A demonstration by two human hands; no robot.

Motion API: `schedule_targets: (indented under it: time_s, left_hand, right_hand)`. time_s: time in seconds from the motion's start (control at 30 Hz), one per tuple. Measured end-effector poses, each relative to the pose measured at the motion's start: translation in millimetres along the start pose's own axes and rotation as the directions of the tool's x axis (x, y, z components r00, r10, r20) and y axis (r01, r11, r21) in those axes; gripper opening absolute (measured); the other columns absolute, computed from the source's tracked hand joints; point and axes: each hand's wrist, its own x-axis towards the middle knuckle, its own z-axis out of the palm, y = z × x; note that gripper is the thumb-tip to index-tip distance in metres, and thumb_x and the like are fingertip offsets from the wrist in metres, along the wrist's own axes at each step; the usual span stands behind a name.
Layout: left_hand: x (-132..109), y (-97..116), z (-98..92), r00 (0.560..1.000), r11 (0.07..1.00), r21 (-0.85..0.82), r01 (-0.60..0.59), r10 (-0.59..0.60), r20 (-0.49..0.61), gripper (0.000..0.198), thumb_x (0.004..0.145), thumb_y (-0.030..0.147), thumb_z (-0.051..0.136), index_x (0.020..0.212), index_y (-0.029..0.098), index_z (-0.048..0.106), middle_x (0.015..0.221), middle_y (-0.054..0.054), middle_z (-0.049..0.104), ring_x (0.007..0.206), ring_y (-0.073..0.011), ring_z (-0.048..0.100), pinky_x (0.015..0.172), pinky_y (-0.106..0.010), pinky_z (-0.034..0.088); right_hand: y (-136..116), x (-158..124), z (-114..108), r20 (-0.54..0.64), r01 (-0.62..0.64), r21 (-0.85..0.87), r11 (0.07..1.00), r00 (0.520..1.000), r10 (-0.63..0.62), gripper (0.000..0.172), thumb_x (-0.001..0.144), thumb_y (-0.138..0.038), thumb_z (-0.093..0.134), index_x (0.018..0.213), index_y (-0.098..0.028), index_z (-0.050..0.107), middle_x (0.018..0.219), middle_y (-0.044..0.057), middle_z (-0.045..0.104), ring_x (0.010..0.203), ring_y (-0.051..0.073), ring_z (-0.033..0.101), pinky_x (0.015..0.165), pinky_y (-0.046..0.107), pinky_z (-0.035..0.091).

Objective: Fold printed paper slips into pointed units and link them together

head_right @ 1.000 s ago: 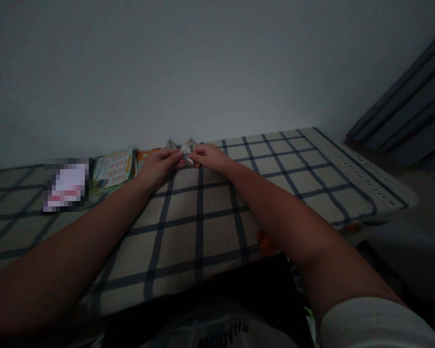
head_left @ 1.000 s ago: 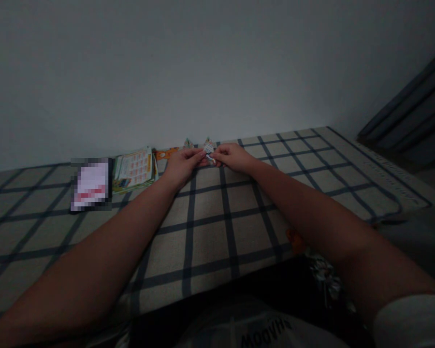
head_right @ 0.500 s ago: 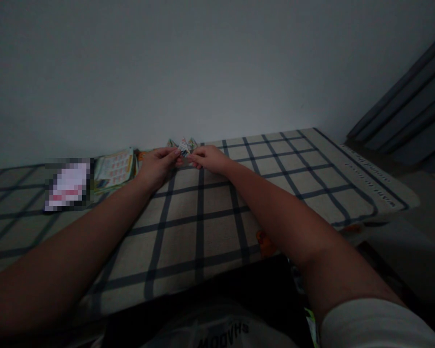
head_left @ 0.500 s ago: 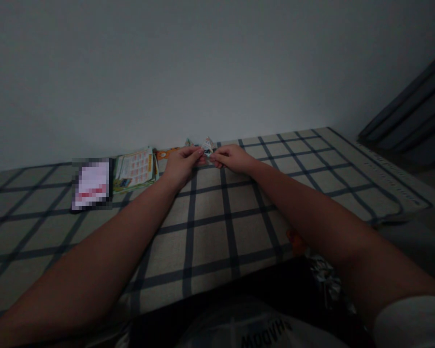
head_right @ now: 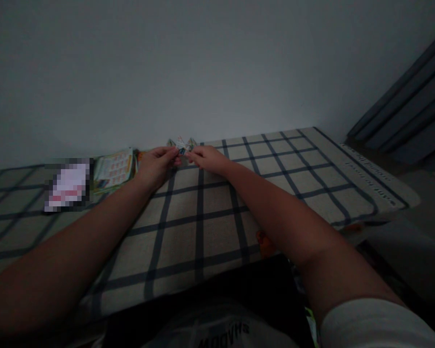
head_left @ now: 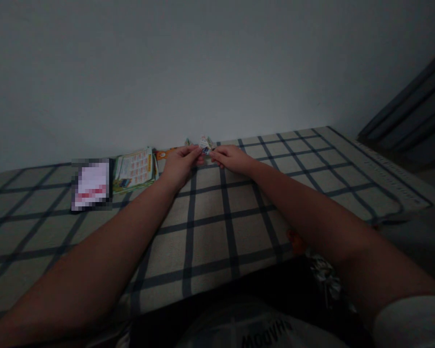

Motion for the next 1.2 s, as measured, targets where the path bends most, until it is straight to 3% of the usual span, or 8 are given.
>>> schedule_targets:
  time_s: [0.33,0.57,0.73,0.93,1.2]
  left_hand:
    - [2.4,-0.7,-2.6,0.990,0.988,-0.139,0.066,-0.047,0.135,0.034,0.065,0.038,0.099,0.085,0.016,0.083,0.090,-0.005,0.082,0.070,-0.0103,0.070,0.073,-0.021,0.061]
    - [0.0,-1.2,-1.7,0.994,0.996,-0.060,0.061,-0.055,0.094,0.035,0.066,0.039,0.098,0.086,0.015,0.083,0.088,-0.007,0.081,0.072,-0.0136,0.072,0.078,-0.027,0.063]
    - [-3.0,-2.5,-1.6,0.986,0.997,-0.015,0.072,-0.068,0.154,0.039,0.062,0.041,0.100,0.086,0.016,0.083,0.087,-0.008,0.080,0.074,-0.0164,0.073,0.079,-0.032,0.066]
    - [-3.4,-1.2,-2.7,0.976,0.997,-0.005,0.082,-0.079,0.203,0.034,0.066,0.037,0.099,0.086,0.015,0.084,0.086,-0.009,0.079,0.079,-0.0186,0.075,0.085,-0.035,0.066]
    - [-4.1,-2.7,-1.4,0.978,0.995,-0.061,0.075,-0.061,0.202,0.042,0.061,0.045,0.100,0.084,0.015,0.082,0.081,-0.005,0.077,0.072,-0.0139,0.071,0.081,-0.031,0.064]
  right_hand:
    - [-1.7,-1.5,-4.5,-0.049,0.050,-0.068,0.996,0.997,-0.054,0.031,0.104,-0.030,0.053,0.076,-0.017,0.058,0.067,-0.002,0.052,0.069,0.014,0.048,0.067,0.028,0.032]
    - [1.0,-3.1,-1.6,-0.079,-0.042,0.085,0.995,0.996,0.049,0.041,0.109,-0.042,0.051,0.076,-0.018,0.056,0.063,-0.003,0.052,0.060,0.012,0.050,0.062,0.025,0.036]
    - [4.1,-1.2,-1.7,-0.088,0.006,0.172,0.985,0.996,0.009,0.031,0.106,-0.033,0.058,0.078,-0.018,0.058,0.064,-0.003,0.055,0.061,0.011,0.053,0.062,0.023,0.040]
    - [3.0,0.5,-0.8,-0.062,-0.062,0.255,0.965,0.995,0.081,0.029,0.103,-0.027,0.063,0.076,-0.018,0.058,0.062,-0.002,0.056,0.059,0.011,0.054,0.060,0.022,0.043]
    - [1.3,0.5,-0.6,-0.122,0.041,0.185,0.982,0.992,-0.018,0.031,0.100,-0.024,0.061,0.072,-0.020,0.050,0.061,-0.004,0.052,0.061,0.011,0.050,0.061,0.023,0.039]
